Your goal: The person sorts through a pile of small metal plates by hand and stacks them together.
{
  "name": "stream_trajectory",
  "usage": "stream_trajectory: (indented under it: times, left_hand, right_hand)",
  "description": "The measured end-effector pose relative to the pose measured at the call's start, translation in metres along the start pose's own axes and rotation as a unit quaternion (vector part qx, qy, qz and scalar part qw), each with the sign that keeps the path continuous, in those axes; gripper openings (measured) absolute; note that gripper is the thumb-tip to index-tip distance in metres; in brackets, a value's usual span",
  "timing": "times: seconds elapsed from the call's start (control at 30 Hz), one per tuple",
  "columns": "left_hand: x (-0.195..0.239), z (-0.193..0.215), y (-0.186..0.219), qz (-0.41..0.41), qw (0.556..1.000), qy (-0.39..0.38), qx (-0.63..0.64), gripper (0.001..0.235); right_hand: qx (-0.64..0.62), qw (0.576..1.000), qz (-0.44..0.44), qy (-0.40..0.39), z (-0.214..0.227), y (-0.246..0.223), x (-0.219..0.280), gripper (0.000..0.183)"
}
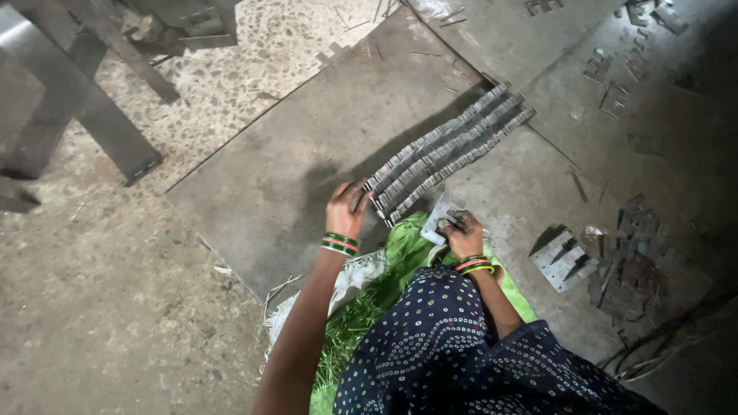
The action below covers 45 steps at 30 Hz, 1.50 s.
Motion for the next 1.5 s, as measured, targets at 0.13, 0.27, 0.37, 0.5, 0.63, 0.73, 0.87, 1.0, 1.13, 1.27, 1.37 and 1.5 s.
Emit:
stream_trajectory:
  times: [0.13,0.27,0.37,0.5,0.63,0.73,0.87,1.0,1.13,1.27,1.37,1.5]
  left_hand:
    - [0.000,0.009,0.021,-0.027,0.999,0.001,0.044,0.026]
    - [-0.011,0.022,0.049,-0.007,0.996,0.008,0.087,0.024]
    - [-0.032,0.050,0.069,-0.013,0.991,0.074,0.115,0.025]
    - [-0.040,0.106,0.073,0.004,0.971,0.132,0.198,0.026]
    - [-0.025,0.155,0.051,0.120,0.967,0.168,0.151,0.025]
    - [0.002,0.170,0.044,0.095,0.966,0.157,0.181,0.020]
    - [0.020,0.165,0.026,0.132,0.954,0.162,0.215,0.016]
    - [0.017,0.155,0.025,0.097,0.971,0.149,0.161,0.015]
    - [0.016,0.156,0.027,0.104,0.968,0.151,0.173,0.016]
    - [0.006,0.149,0.028,0.144,0.948,0.153,0.239,0.018]
    - [0.028,0.160,0.028,0.147,0.955,0.134,0.222,0.017]
    - [0.029,0.163,0.025,0.124,0.967,0.139,0.173,0.017]
  right_hand:
    - [0.025,0.999,0.020,-0.003,0.003,0.005,0.000,0.028]
    - [-0.020,1.000,0.000,-0.007,-0.001,-0.006,0.003,0.027]
    - [-0.027,0.995,0.099,-0.021,-0.016,-0.073,0.002,0.031]
    - [0.041,0.967,0.238,-0.077,-0.038,-0.178,0.016,0.033]
    - [0.214,0.807,0.538,-0.113,-0.071,-0.200,0.006,0.040]
    - [0.343,0.737,0.507,-0.288,-0.116,-0.150,-0.011,0.051]
    - [0.406,0.759,0.383,-0.336,-0.109,-0.135,-0.006,0.053]
    - [0.303,0.798,0.491,-0.174,-0.089,-0.201,-0.012,0.044]
    - [0.307,0.741,0.553,-0.225,-0.116,-0.200,-0.004,0.041]
    - [0.378,0.661,0.601,-0.244,-0.149,-0.187,-0.016,0.038]
    - [0.314,0.799,0.433,-0.275,-0.135,-0.185,-0.028,0.044]
    - [0.259,0.844,0.441,-0.163,-0.117,-0.199,-0.048,0.041]
Point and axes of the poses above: each hand's wrist, its own x-axis away from the middle knuckle, its own z-axis out of the back of the hand, y = z × x, the point moved 4 cm from there along -x, towards the middle knuckle, and after that the axes turned 10 degrees about z, right-handed, at the moved point
